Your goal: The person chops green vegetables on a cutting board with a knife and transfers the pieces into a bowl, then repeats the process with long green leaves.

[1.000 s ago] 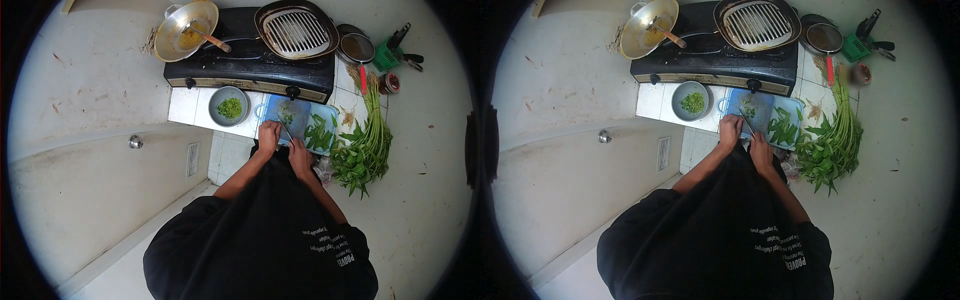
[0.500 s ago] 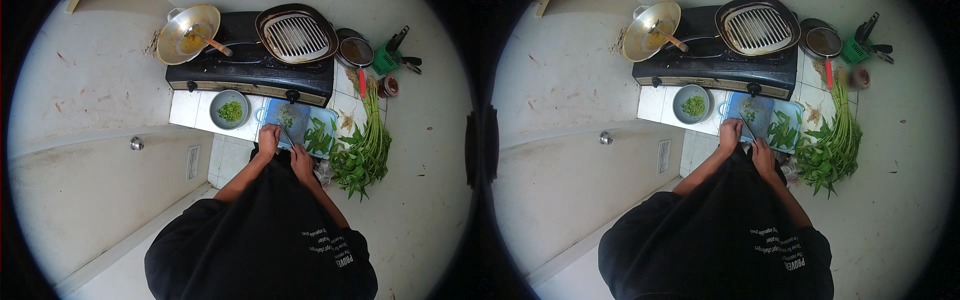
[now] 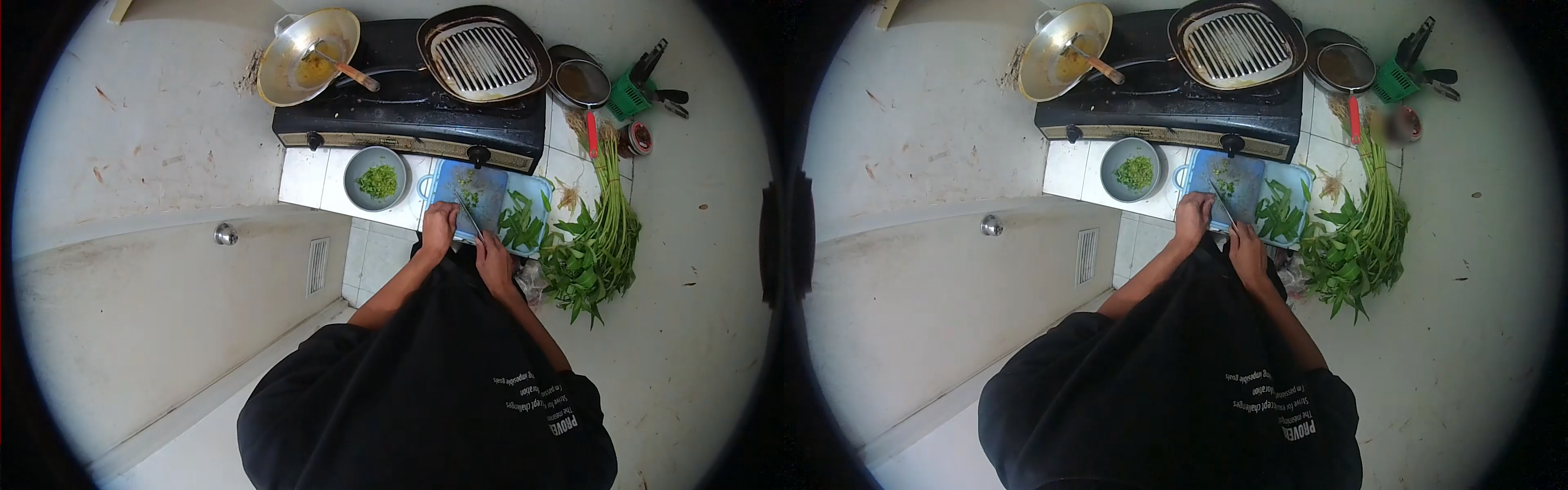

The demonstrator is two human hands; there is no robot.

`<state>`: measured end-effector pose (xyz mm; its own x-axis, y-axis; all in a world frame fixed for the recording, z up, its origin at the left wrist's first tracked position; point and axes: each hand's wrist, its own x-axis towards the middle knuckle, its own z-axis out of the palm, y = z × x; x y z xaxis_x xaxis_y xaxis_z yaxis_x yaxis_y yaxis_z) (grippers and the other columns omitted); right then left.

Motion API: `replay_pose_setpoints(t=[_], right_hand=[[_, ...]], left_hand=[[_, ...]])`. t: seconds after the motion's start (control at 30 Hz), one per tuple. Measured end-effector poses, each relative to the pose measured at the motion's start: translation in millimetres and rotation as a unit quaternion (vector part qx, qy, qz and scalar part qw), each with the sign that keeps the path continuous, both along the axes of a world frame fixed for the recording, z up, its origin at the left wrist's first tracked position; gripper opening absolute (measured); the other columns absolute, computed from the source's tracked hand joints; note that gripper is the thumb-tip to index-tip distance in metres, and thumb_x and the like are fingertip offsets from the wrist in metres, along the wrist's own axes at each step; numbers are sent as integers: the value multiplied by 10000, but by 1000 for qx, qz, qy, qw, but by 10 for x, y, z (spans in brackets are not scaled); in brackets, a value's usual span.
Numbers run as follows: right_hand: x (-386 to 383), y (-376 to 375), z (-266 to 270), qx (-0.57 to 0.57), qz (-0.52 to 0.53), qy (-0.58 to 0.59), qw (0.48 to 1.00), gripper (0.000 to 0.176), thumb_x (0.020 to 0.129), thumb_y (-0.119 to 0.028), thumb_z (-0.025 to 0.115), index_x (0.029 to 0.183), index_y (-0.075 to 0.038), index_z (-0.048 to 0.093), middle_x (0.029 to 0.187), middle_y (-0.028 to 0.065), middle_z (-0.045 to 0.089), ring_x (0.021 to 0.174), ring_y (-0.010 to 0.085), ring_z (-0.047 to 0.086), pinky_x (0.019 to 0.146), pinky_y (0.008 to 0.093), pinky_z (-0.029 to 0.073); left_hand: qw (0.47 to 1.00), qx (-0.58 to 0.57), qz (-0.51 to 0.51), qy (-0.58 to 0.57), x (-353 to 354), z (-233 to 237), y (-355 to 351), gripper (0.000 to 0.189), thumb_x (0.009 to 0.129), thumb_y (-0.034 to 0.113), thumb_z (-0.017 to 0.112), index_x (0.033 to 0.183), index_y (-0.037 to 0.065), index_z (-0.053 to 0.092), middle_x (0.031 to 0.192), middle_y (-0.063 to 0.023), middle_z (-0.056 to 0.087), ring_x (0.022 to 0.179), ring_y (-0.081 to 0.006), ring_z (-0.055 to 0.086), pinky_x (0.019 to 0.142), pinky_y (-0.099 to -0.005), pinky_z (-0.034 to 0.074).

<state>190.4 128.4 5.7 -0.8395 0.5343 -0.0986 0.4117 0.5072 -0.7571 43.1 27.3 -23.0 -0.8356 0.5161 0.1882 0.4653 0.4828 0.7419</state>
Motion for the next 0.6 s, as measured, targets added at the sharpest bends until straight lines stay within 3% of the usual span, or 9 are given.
replay_pose_setpoints(t=[0.27, 0.43, 0.6], right_hand=[[71, -5, -59, 3, 15, 15, 1000, 196, 1019, -187, 571, 1104, -19, 625, 1004, 203, 685, 917, 450, 664, 756, 514, 525], [-63, -13, 18, 37, 20, -82, 996, 191, 1026, -198, 554, 1084, -24, 605, 1031, 218, 673, 916, 450, 669, 752, 532, 534], [-193, 9, -88, 33, 13, -32, 999, 200, 1026, -198, 553, 1093, -16, 605, 1039, 230, 668, 911, 465, 664, 741, 536, 534]], left_hand=[[999, -27, 10, -25, -13, 9, 20, 79, 864, 38, 703, 891, -30, 732, 887, -216, 713, 852, -403, 673, 794, -466, 533], [999, -33, 5, -4, 5, 28, 19, 70, 865, 32, 703, 884, -30, 731, 888, -215, 707, 847, -406, 666, 789, -467, 530], [998, -46, -5, 43, 62, -7, 11, 78, 876, 27, 697, 913, -26, 740, 876, -201, 689, 835, -401, 647, 780, -472, 525]])
